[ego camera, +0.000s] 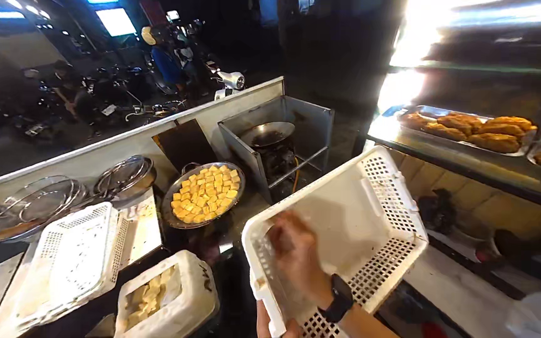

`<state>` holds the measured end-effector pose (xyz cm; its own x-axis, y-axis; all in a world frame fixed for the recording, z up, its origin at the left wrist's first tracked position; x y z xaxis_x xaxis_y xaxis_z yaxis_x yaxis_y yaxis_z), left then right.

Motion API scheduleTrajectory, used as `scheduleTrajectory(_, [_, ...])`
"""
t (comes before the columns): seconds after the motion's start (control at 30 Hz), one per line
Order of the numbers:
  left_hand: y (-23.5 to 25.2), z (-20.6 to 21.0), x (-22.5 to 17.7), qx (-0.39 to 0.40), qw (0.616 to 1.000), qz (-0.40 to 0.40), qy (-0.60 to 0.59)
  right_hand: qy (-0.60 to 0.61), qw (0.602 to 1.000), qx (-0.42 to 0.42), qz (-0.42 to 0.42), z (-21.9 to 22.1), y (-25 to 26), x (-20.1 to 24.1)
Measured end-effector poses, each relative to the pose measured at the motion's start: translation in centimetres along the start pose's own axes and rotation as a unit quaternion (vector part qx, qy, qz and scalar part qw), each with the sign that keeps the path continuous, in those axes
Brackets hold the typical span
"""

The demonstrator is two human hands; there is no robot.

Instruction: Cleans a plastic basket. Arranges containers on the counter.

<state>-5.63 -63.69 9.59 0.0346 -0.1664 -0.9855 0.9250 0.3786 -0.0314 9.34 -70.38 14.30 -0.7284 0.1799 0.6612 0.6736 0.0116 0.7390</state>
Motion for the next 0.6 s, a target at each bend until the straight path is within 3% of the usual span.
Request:
scheduleTrajectory(0.1, [-1.5,1.3,1.2,-0.058,0.996,-0.049,-0.051,0.085,0.988,0.13,0.002,-3.9,-0.2,-0.4])
scheduleTrajectory(0.23, [-3.0,2.5,0.7,-0.11,0.99,-0.031,-0.077,-0.109,0.989,-0.054,0.087,-13.5,2.5,-3.9])
scheduleTrajectory(0.33, [-3.9,4.4,0.1,-0.066,0.997,0.031,-0.039,-0.112,0.985,-0.086,0.097,-11.2,2.3,-2.8])
scheduleTrajectory(0.47, [-3.3,5.1,0.2,-0.094,0.994,0.037,-0.032,0.041,0.996,0.06,-0.048,-4.7,0.0,0.9])
scheduleTrajectory(0.53, [-3.6,5.0,0.5,-0.112,0.992,0.036,-0.036,0.015,0.997,0.049,-0.063,-5.4,0.3,0.4])
scheduleTrajectory(0.6, [-3.8,5.2,0.1,-0.114,0.991,0.052,-0.038,-0.062,0.998,-0.009,-0.022,-7.7,1.3,-1.8])
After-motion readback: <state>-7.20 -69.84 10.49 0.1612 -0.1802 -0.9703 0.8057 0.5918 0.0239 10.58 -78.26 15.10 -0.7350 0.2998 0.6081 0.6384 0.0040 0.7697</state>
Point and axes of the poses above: each hand's wrist, its own y-axis towards the middle knuckle, its own z-axis out of the palm, x = y × z, the point moved 2 cm from there along y, towards the middle knuckle, and after that the axes turned 2 degrees about -z, right-handed, at the moved point
